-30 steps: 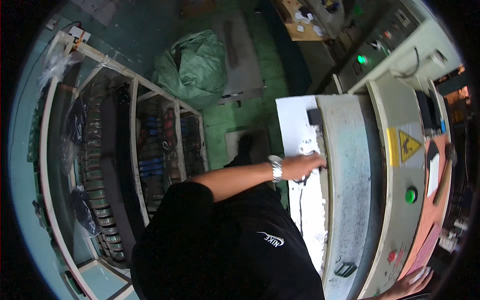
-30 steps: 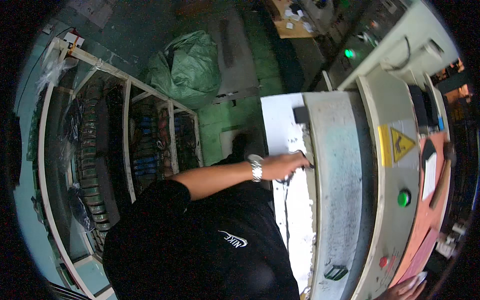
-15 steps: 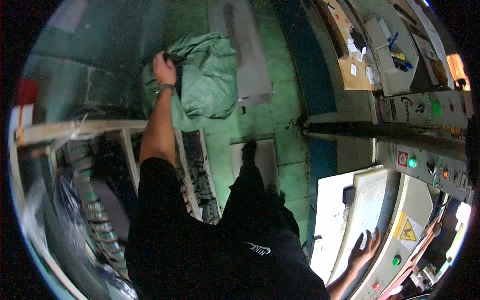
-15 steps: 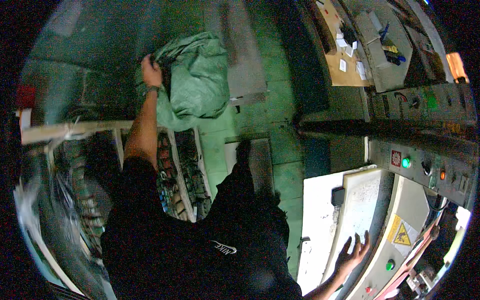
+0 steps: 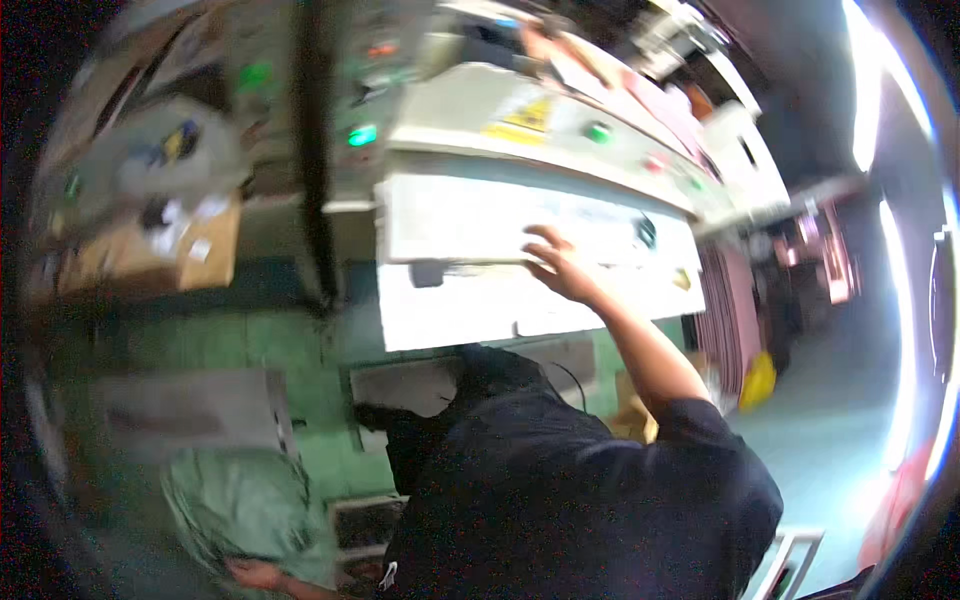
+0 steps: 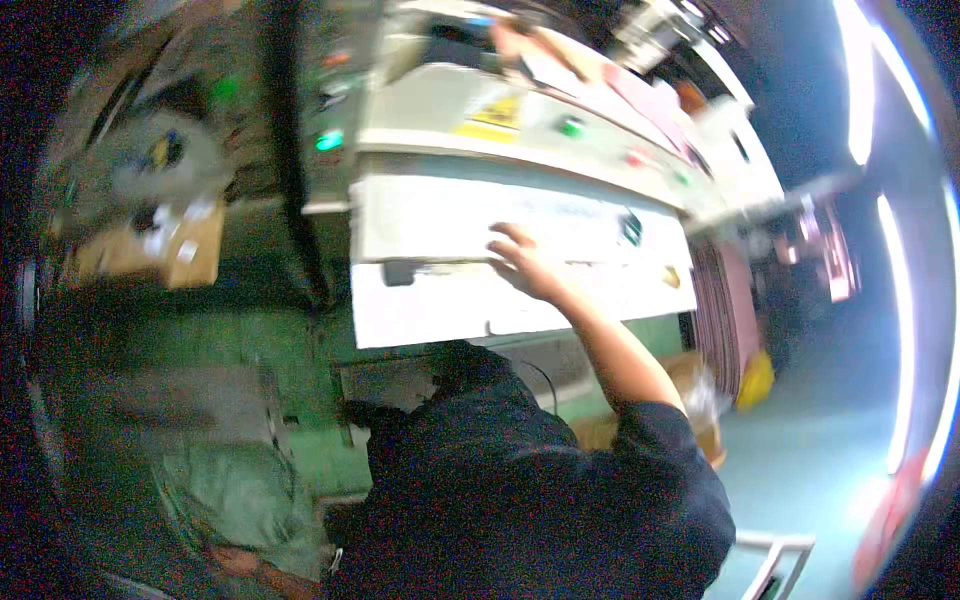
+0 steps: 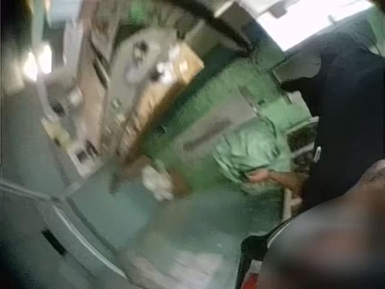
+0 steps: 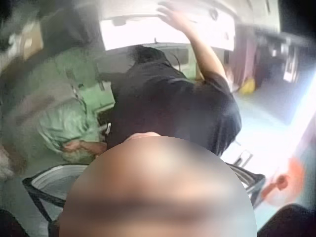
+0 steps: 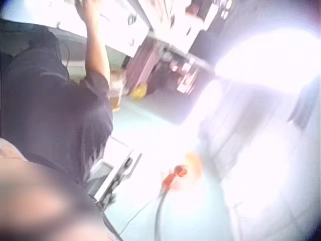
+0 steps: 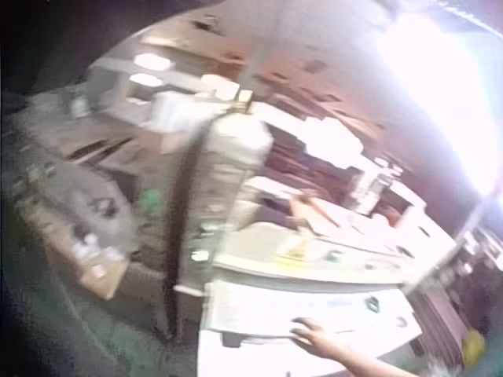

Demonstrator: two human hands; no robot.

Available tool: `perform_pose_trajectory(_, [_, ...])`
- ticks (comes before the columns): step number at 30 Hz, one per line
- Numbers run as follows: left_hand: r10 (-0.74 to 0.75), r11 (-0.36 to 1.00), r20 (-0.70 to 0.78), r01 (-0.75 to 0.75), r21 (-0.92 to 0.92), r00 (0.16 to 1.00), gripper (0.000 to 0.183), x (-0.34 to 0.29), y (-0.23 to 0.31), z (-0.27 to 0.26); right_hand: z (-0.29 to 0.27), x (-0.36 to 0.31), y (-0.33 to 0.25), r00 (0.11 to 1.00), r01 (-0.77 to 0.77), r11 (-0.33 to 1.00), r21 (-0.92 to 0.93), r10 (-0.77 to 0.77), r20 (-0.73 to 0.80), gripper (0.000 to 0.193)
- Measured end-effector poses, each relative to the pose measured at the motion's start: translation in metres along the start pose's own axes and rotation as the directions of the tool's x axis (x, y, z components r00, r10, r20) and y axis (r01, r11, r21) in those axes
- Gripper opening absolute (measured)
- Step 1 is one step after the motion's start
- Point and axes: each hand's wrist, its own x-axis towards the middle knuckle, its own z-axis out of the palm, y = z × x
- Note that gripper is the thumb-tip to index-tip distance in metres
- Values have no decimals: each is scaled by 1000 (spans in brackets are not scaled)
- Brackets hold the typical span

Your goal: The operator places leather and synthetic shoe component materials onto the cutting bed, positions metal dies, and operates the hydraulic press to cut out shoe parts.

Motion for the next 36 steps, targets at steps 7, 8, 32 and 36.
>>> perform_pose_trajectory(7, [223, 927, 344, -88, -366, 912, 35, -112, 161, 57, -48, -41, 45, 964, -15, 1000, -21, 9, -267, 18])
perform_pose_trajectory(8, [177, 949, 553, 8, -315, 814, 32, -139, 234, 53, -56, -64, 66, 951, -74, 996, -45, 57, -305, 16])
perform_pose_trajectory(32, [-286, 512, 921, 855, -87, 265, 32, -465, 289, -84, 62, -156, 143, 834, 459, 421, 782, -509, -215, 13])
perform_pose_trajectory(36, [-253, 776, 829, 617, -134, 498, 32, -496, 301, -89, 75, -171, 150, 840, 395, 427, 814, -526, -132, 15])
